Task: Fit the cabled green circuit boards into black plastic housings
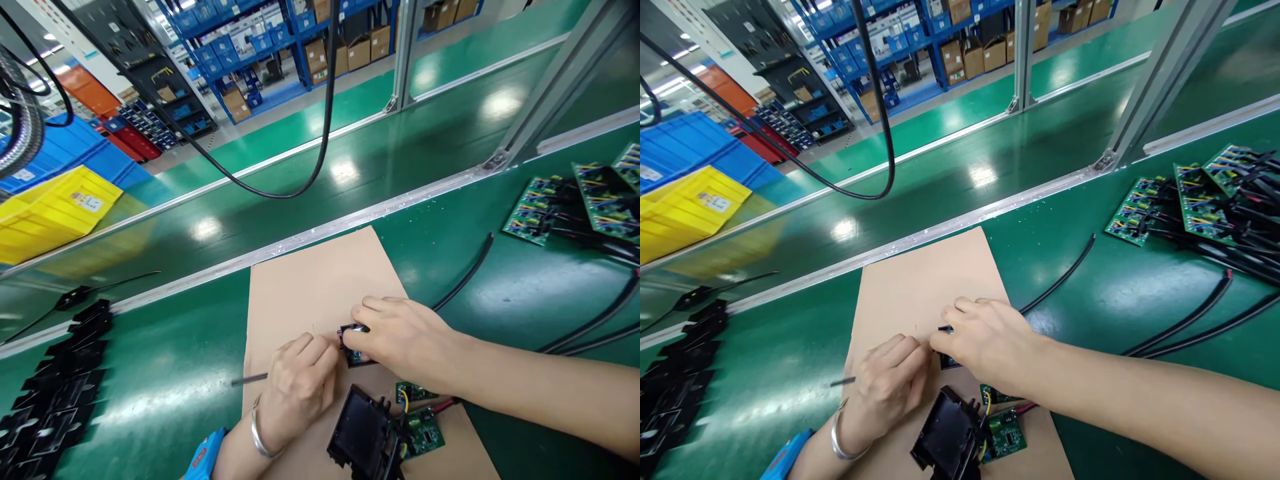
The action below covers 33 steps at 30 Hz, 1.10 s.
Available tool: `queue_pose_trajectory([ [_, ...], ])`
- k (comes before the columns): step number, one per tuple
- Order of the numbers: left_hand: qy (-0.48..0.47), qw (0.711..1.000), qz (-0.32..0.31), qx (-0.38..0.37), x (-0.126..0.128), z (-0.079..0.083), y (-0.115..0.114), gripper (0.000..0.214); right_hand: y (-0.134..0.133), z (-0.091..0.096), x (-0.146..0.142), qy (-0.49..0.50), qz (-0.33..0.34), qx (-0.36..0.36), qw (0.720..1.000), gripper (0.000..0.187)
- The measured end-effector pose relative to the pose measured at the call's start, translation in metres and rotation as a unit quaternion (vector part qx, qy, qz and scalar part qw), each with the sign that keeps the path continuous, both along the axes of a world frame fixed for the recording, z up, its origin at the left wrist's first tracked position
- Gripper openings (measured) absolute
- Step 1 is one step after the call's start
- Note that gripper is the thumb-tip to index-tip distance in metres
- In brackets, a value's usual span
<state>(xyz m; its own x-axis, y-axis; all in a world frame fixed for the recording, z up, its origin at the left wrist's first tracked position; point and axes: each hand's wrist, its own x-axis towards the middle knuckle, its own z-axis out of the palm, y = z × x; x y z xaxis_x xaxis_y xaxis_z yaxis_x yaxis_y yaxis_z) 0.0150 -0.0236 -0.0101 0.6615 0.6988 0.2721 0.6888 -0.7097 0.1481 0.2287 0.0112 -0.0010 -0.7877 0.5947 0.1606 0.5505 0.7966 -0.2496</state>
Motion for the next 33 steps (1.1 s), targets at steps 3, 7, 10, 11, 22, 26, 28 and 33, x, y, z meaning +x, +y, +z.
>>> queue_pose_trajectory([
  [3, 0.065, 0.998, 0.004, 0.002, 0.002, -0.003, -0.004, 0.021, -0.001, 0.005, 0.003, -0.019, 0.021, 0.014, 1.000, 0.011],
  [7, 0.179, 0.983, -0.004, 0.032, 0.011, 0.002, -0.013, 0.018, -0.003, 0.009, -0.002, -0.052, 0.052, 0.035, 0.997, 0.010],
  [10, 0.221, 0.975, 0.008, 0.033, 0.013, 0.005, -0.016, 0.022, -0.004, 0.011, -0.006, -0.079, 0.066, 0.033, 0.994, 0.010],
  [11, 0.205, 0.978, 0.015, 0.016, 0.013, 0.005, -0.015, 0.023, -0.004, 0.013, -0.007, -0.088, 0.063, 0.029, 0.994, 0.010],
  [22, -0.071, 0.991, 0.054, -0.100, -0.004, -0.007, 0.001, 0.014, 0.033, 0.055, -0.032, -0.201, -0.023, -0.125, 0.971, 0.028],
  [26, -0.082, 0.991, 0.025, -0.107, -0.007, -0.016, 0.002, 0.022, 0.045, 0.050, -0.062, -0.250, -0.017, -0.169, 0.953, 0.035],
  [28, -0.079, 0.991, 0.011, -0.110, -0.009, -0.018, 0.004, 0.025, 0.051, 0.047, -0.072, -0.261, -0.019, -0.181, 0.948, 0.037],
  [33, -0.057, 0.993, -0.001, -0.105, -0.010, 0.002, 0.007, 0.018, 0.050, 0.053, -0.055, -0.223, 0.000, -0.171, 0.960, 0.038],
])
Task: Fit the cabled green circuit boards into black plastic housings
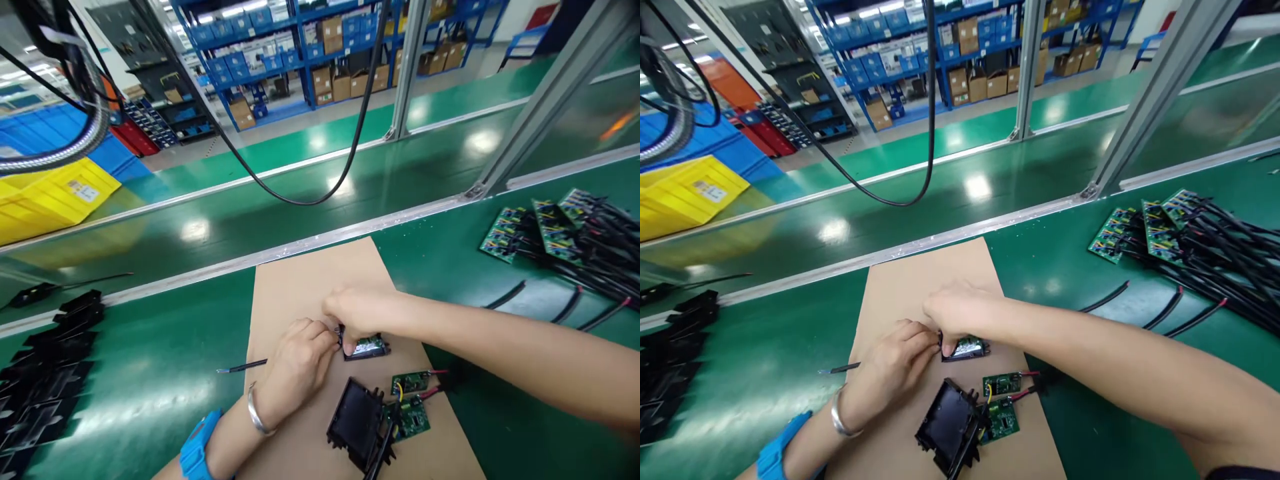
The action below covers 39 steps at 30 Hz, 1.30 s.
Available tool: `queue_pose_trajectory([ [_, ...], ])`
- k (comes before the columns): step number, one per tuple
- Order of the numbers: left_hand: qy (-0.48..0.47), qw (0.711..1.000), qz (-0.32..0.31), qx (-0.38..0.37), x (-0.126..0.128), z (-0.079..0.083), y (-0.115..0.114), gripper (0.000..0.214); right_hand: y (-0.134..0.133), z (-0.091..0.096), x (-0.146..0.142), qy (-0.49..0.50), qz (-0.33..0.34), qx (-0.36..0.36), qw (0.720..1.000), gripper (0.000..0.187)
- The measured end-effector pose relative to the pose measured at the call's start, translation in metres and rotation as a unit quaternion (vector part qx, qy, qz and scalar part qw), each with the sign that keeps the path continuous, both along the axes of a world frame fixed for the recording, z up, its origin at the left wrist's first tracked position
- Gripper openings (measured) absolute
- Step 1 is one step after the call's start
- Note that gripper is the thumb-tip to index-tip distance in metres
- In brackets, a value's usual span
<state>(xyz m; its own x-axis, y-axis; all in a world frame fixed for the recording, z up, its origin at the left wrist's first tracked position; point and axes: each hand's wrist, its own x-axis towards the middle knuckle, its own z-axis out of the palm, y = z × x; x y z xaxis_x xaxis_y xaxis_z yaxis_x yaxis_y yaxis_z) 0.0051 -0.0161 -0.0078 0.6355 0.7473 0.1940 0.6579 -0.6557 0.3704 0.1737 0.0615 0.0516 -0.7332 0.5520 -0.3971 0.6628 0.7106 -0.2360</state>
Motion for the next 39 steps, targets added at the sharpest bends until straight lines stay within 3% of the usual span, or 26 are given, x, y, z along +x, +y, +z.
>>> queue_pose_trajectory([
  [2, 0.012, 1.000, -0.016, -0.001, 0.002, 0.013, -0.001, 0.016, -0.010, 0.004, 0.023, 0.052, -0.010, 0.023, 0.998, 0.034],
  [5, 0.030, 0.995, -0.092, -0.018, 0.009, 0.023, -0.001, 0.019, -0.031, 0.001, 0.054, 0.149, -0.063, 0.060, 0.985, 0.038],
  [7, 0.042, 0.989, -0.138, -0.025, 0.014, 0.021, 0.002, 0.028, -0.042, -0.008, 0.065, 0.171, -0.086, 0.071, 0.979, 0.047],
  [10, 0.055, 0.984, -0.167, -0.006, 0.019, 0.010, 0.007, 0.037, -0.051, -0.025, 0.066, 0.161, -0.094, 0.067, 0.980, 0.042],
  [15, 0.052, 0.981, -0.184, 0.038, 0.016, -0.002, 0.011, 0.033, -0.050, -0.035, 0.064, 0.179, -0.094, 0.023, 0.979, 0.035],
  [23, 0.023, 0.979, -0.202, 0.005, 0.013, -0.004, 0.019, 0.018, -0.043, -0.032, 0.065, 0.184, -0.103, -0.015, 0.977, 0.043],
  [27, 0.021, 0.980, -0.200, 0.004, 0.013, -0.007, 0.018, 0.014, -0.048, -0.031, 0.080, 0.199, -0.127, -0.046, 0.971, 0.052],
  [29, 0.025, 0.980, -0.198, 0.007, 0.013, -0.007, 0.016, 0.013, -0.055, -0.031, 0.091, 0.202, -0.157, -0.027, 0.966, 0.053],
  [32, 0.020, 0.982, -0.188, 0.007, 0.014, -0.008, 0.015, 0.013, -0.067, -0.033, 0.101, 0.205, -0.182, 0.034, 0.961, 0.029],
  [34, 0.017, 0.983, -0.182, 0.000, 0.014, -0.008, 0.014, 0.017, -0.070, -0.035, 0.098, 0.206, -0.164, 0.057, 0.963, 0.018],
  [39, 0.024, 0.983, -0.179, -0.015, 0.015, -0.009, 0.012, 0.018, -0.054, -0.034, 0.078, 0.174, -0.133, 0.070, 0.973, 0.019],
])
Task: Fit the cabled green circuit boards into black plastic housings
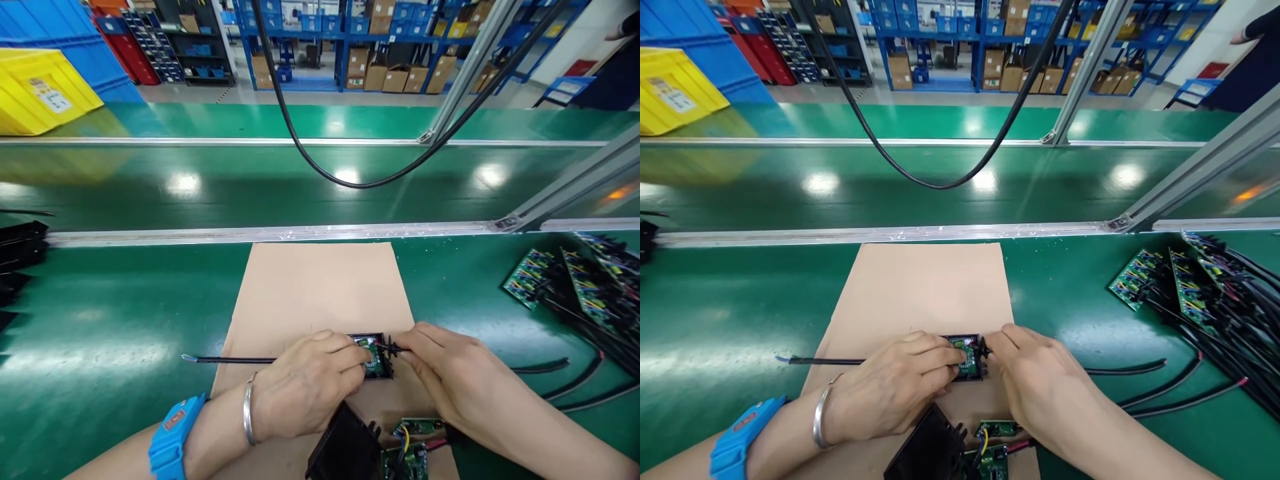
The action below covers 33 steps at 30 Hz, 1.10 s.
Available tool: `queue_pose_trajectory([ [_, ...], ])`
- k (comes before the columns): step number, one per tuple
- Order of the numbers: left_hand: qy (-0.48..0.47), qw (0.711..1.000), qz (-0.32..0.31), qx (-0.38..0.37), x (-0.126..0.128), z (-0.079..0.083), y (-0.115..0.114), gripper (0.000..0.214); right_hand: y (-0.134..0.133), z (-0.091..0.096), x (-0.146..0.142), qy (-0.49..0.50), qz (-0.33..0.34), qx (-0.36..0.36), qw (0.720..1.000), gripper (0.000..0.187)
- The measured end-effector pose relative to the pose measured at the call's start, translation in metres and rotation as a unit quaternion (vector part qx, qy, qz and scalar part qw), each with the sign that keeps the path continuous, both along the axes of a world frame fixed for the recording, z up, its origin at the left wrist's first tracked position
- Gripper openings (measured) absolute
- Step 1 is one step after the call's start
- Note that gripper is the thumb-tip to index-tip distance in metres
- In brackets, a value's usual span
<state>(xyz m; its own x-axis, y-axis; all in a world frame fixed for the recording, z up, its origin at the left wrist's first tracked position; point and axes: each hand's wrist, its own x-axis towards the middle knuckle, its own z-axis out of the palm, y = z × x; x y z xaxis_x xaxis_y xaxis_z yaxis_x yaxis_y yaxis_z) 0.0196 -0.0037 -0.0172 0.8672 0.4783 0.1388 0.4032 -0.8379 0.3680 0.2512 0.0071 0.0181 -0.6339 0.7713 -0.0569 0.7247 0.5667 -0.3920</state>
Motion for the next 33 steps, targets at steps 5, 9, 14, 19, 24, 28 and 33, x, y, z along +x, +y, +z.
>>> queue_pose_trajectory([
  [5, 0.013, 1.000, 0.012, -0.023, 0.000, 0.001, -0.001, 0.021, 0.016, 0.004, -0.003, -0.035, 0.012, -0.051, 0.998, 0.022],
  [9, 0.005, 1.000, 0.007, -0.029, 0.000, 0.002, 0.000, 0.024, 0.022, 0.007, 0.000, -0.044, 0.017, -0.155, 0.987, 0.023],
  [14, 0.026, 0.999, 0.013, -0.040, 0.001, 0.003, 0.000, 0.028, 0.029, 0.011, -0.002, -0.052, 0.038, -0.238, 0.969, 0.030],
  [19, 0.052, 0.998, 0.033, -0.030, 0.007, 0.011, -0.004, 0.066, 0.025, 0.008, -0.011, -0.134, 0.033, -0.141, 0.980, 0.025],
  [24, 0.096, 0.994, 0.045, -0.011, 0.019, 0.021, -0.008, 0.058, 0.020, 0.001, -0.018, -0.194, 0.031, -0.137, 0.971, 0.021],
  [28, 0.116, 0.992, 0.059, -0.002, 0.022, 0.023, -0.010, 0.054, 0.013, 0.000, -0.014, -0.189, 0.007, -0.105, 0.976, 0.017],
  [33, 0.105, 0.993, 0.055, 0.009, 0.016, 0.018, -0.009, 0.064, -0.003, -0.009, 0.003, -0.067, 0.019, -0.013, 0.997, 0.013],
])
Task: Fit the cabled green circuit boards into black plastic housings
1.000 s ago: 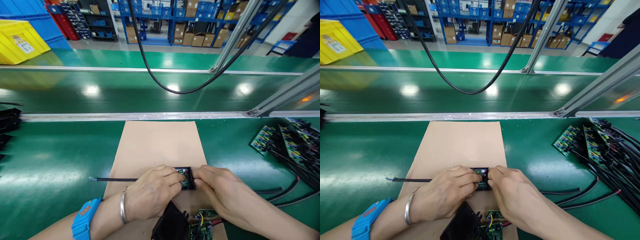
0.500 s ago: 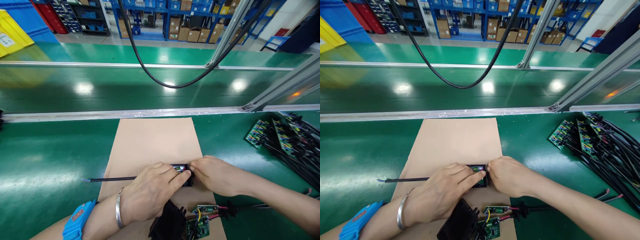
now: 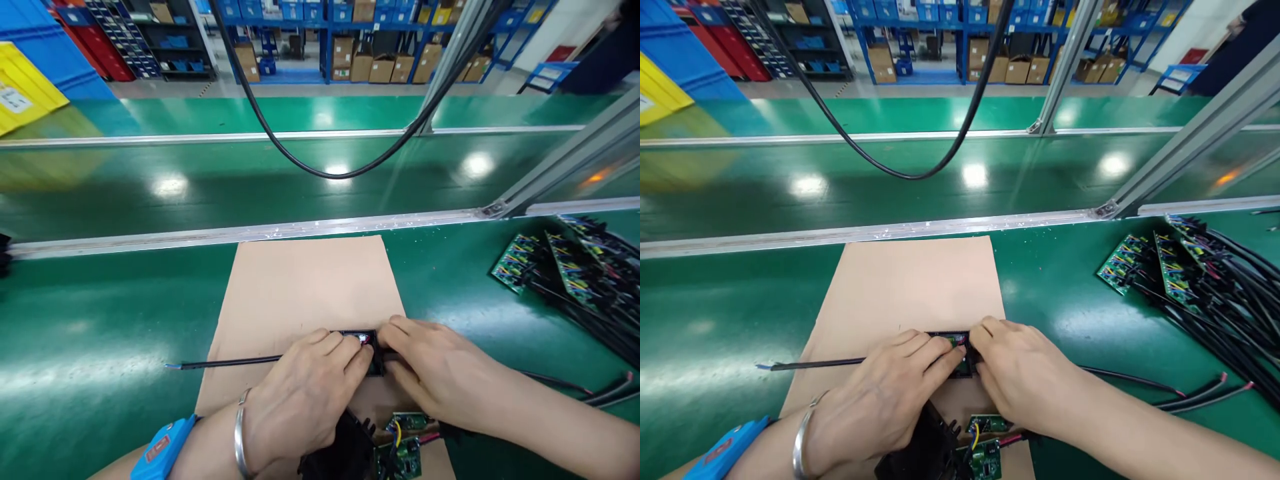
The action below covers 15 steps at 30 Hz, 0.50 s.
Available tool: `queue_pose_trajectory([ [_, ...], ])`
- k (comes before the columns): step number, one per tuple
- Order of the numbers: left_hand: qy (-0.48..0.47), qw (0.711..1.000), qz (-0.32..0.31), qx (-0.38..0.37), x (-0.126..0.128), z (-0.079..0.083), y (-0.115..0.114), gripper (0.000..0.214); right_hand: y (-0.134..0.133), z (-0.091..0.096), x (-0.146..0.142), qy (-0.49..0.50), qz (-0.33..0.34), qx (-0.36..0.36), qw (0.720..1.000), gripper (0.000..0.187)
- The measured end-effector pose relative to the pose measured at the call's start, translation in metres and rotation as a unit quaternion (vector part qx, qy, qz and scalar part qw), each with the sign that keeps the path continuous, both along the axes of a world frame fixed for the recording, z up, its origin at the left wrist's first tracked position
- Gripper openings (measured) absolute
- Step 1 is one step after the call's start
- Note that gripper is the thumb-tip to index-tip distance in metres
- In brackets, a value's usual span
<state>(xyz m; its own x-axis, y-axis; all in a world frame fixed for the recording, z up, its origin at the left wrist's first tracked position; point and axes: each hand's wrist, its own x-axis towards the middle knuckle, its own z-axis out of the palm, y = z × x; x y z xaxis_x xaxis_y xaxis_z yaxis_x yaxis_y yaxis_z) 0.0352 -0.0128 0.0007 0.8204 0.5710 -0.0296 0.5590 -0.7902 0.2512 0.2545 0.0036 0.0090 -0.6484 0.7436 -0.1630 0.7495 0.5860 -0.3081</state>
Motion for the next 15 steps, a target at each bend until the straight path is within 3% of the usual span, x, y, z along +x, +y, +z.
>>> queue_pose_trajectory([
  [3, -0.003, 1.000, 0.003, 0.007, -0.001, -0.002, -0.001, 0.076, -0.006, -0.013, 0.009, 0.028, 0.054, 0.071, 0.996, 0.021],
  [6, 0.012, 1.000, 0.003, 0.018, 0.003, -0.001, -0.002, 0.074, -0.006, -0.020, 0.011, 0.037, 0.111, 0.124, 0.985, 0.024],
  [13, 0.051, 0.999, 0.011, -0.016, 0.017, 0.012, 0.003, 0.051, 0.001, -0.020, 0.011, 0.042, 0.164, 0.151, 0.974, 0.025],
  [15, 0.047, 0.998, 0.003, -0.035, 0.014, 0.015, 0.005, 0.054, 0.001, -0.025, 0.015, 0.056, 0.158, 0.164, 0.972, 0.026],
])
